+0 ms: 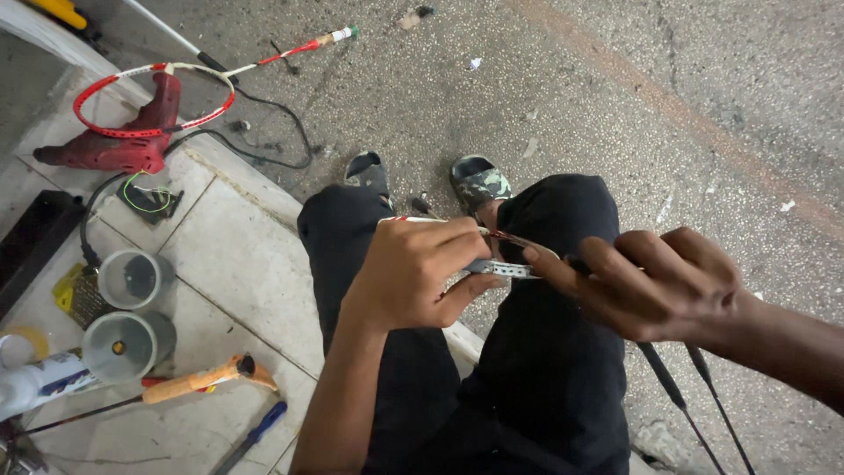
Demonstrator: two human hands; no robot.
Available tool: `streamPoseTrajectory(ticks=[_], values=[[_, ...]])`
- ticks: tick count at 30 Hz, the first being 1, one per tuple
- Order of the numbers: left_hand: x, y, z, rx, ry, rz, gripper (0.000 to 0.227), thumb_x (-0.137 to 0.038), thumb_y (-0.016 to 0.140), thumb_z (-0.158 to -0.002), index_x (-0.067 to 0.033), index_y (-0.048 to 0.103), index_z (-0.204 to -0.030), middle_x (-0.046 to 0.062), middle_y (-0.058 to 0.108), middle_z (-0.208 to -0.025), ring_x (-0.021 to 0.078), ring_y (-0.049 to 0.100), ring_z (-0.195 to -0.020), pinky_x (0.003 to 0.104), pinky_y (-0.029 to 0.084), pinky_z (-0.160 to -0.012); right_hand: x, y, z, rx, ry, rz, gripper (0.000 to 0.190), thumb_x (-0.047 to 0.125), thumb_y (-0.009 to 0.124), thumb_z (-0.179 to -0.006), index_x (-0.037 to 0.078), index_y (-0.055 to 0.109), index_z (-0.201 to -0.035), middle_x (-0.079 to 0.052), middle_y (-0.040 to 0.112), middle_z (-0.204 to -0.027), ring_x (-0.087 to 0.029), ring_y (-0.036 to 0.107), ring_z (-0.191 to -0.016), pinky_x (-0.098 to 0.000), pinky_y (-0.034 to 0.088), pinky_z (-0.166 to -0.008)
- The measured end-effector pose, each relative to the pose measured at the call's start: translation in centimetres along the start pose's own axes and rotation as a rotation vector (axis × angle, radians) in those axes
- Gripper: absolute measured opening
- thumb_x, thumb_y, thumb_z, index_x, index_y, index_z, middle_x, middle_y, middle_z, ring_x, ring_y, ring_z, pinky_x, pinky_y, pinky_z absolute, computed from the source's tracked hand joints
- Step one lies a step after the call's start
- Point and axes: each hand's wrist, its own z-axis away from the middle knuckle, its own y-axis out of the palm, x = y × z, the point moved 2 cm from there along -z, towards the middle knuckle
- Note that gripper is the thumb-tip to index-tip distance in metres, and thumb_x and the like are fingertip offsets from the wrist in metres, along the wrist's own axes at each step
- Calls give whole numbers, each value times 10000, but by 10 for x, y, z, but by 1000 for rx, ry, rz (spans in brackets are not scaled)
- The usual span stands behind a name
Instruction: The person uses a small tool to scrape or clean the inner surface of a badminton racket frame. The person holds the frame with one hand and works along the grommet area with the tool in the other hand.
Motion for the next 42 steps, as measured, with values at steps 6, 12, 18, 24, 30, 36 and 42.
streamPoseTrajectory(ticks=[6, 12, 18, 24, 30, 36, 42], values=[[-2, 1, 1, -4, 10, -9, 370, -410, 501, -1033, -102, 634, -877, 13, 669, -871, 216, 649, -650, 335, 404, -499, -1, 2, -4, -9, 27, -69, 396, 73, 573, -1033, 204, 702, -1383, 19, 466, -702, -93, 344, -502, -253, 196, -450], [0, 2, 4, -14, 14, -41, 342, -399, 521, -1028, -109, 613, -872, -25, 639, -844, 190, 613, -606, 328, 371, -473, 6, 6, -5, -19, 146, -162, 537, -36, 533, -919, 229, 712, -1350, 41, 539, -718, -89, 367, -505, -235, 223, -424], [0, 7, 3, -29, 27, -29, 386, -423, 503, -1029, -99, 634, -865, 6, 651, -839, 190, 613, -593, 325, 390, -455, 14, 3, -5, 56, 334, -292, 552, 3, 597, -810, 257, 716, -1286, 23, 581, -779, -122, 466, -556, -258, 348, -386], [1, 1, 4, -58, -5, 16, 385, -432, 573, -997, -94, 625, -818, 5, 554, -750, 188, 558, -545, 320, 360, -463, 19, -2, 8, 296, 321, -366, 513, 49, 602, -910, 112, 514, -1412, -21, 519, -821, -162, 471, -596, -304, 404, -365], [2, 2, 4, -64, -16, 34, 403, -448, 601, -980, -98, 605, -781, -5, 534, -718, 169, 522, -527, 326, 344, -462, 20, -8, 17, 385, 358, -451, 402, 107, 633, -952, 119, 489, -1327, -39, 563, -888, -136, 521, -556, -269, 373, -277], [-5, 5, 15, -134, 26, 5, 313, -338, 713, -957, -90, 637, -780, -6, 651, -689, 156, 629, -568, 309, 419, -513, 23, -31, 10, 283, 658, -586, 432, 161, 628, -872, 99, 551, -1293, -118, 628, -988, -235, 627, -755, -354, 470, -424], [-25, 15, 30, -82, -25, -20, 366, -328, 647, -1002, -99, 622, -717, -22, 588, -597, 105, 567, -489, 282, 396, -447, 66, -54, 30, 435, 1248, -831, 703, 90, 627, -734, 107, 456, -1416, -22, 668, -825, -183, 603, -505, -392, 494, -491]])
